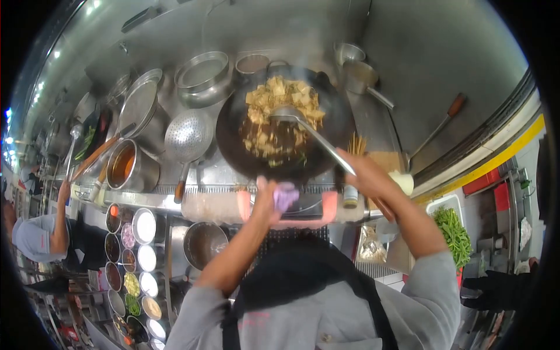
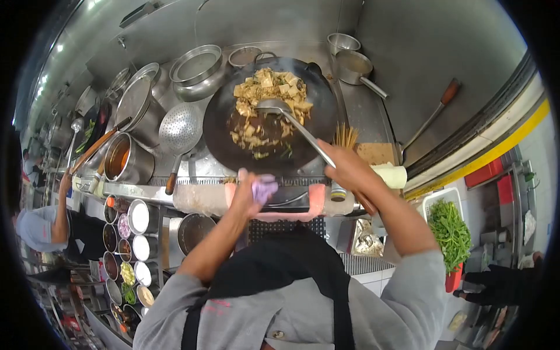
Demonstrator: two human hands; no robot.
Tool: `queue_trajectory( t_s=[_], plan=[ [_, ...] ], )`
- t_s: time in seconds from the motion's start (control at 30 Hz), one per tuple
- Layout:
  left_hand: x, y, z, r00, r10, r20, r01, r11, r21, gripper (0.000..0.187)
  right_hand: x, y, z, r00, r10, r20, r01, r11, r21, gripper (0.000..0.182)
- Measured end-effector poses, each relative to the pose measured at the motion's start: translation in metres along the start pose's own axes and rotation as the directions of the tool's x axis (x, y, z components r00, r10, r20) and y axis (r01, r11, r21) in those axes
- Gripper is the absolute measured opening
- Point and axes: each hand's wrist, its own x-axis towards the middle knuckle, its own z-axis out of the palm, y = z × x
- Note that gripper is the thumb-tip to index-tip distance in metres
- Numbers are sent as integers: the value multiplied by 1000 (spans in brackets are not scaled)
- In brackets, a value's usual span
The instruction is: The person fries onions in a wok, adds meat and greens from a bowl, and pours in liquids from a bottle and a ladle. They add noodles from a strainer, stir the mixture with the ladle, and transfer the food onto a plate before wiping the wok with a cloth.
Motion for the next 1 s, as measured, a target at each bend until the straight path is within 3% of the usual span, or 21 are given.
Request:
queue_trajectory(
  t_s=[0.03, 0.07, 0.1, 0.13, 0.2, 0.37, 0.47, 0.5, 0.53, 0.6, 0.63, 0.73, 0.77, 0.87, 0.9, 1.0],
  plan=[
    [-10, 1, 1, 1000, 19, 15, -19, 1000, 16, 13, -15, 21, 8, 943, -262, -204, 261, 965, -34, 68],
    [-20, 2, 2, 999, 38, 30, -39, 999, 31, 11, -27, 10, -2, 989, -26, -143, 57, 976, 213, 68],
    [-14, 15, 13, 999, 32, -29, -32, 999, 7, 10, -44, -12, -22, 980, 197, -20, -169, 887, 430, 69],
    [-3, 29, 20, 996, 30, -84, -30, 1000, -6, 9, -55, -25, -31, 915, 380, 137, -382, 706, 596, 69],
    [25, 48, 15, 999, 20, -34, -21, 999, -31, 13, -57, -10, -15, 906, 415, 77, -345, 623, 702, 70],
    [37, 45, 5, 998, 0, -68, 1, 1000, 9, 16, -39, 25, 24, 852, 524, -19, -256, 447, 857, 69],
    [1, 43, 31, 974, 226, -30, -214, 951, 225, 18, -37, 9, 33, 839, 544, -21, -255, 426, 868, 68],
    [-7, 36, 32, 956, 293, -27, -281, 936, 213, 22, -34, 5, 37, 832, 554, -25, -248, 413, 876, 67],
    [-9, 34, 18, 957, 280, 76, -289, 887, 359, 34, -31, 0, 42, 826, 563, -4, -243, 362, 900, 68],
    [-15, 24, 6, 882, 454, 128, -434, 676, 595, 46, -22, -12, 51, 809, 586, 44, -231, 249, 940, 68],
    [-32, 32, 27, 870, 487, 82, -440, 689, 575, 51, -19, -19, 49, 833, 545, 100, -246, 202, 948, 72],
    [-6, 45, -3, 886, 449, 112, -424, 690, 587, 37, -13, -47, 42, 886, 439, 149, -136, -61, 989, 61],
    [-5, 53, 1, 888, 449, 100, -426, 724, 542, 13, -10, -48, 37, 899, 394, 189, -167, -92, 982, 59],
    [2, 75, -18, 963, 254, 87, -269, 908, 321, 9, -5, -38, 37, 914, 268, 306, -228, -287, 930, 55],
    [-13, 78, 1, 973, 233, -4, -223, 935, 275, 10, -7, -30, 42, 915, 228, 332, -267, -274, 924, 58],
    [-17, 71, -22, 989, 5, -147, 20, 986, 165, 22, -17, -11, 57, 904, 169, 391, -346, -246, 905, 63]
  ],
)
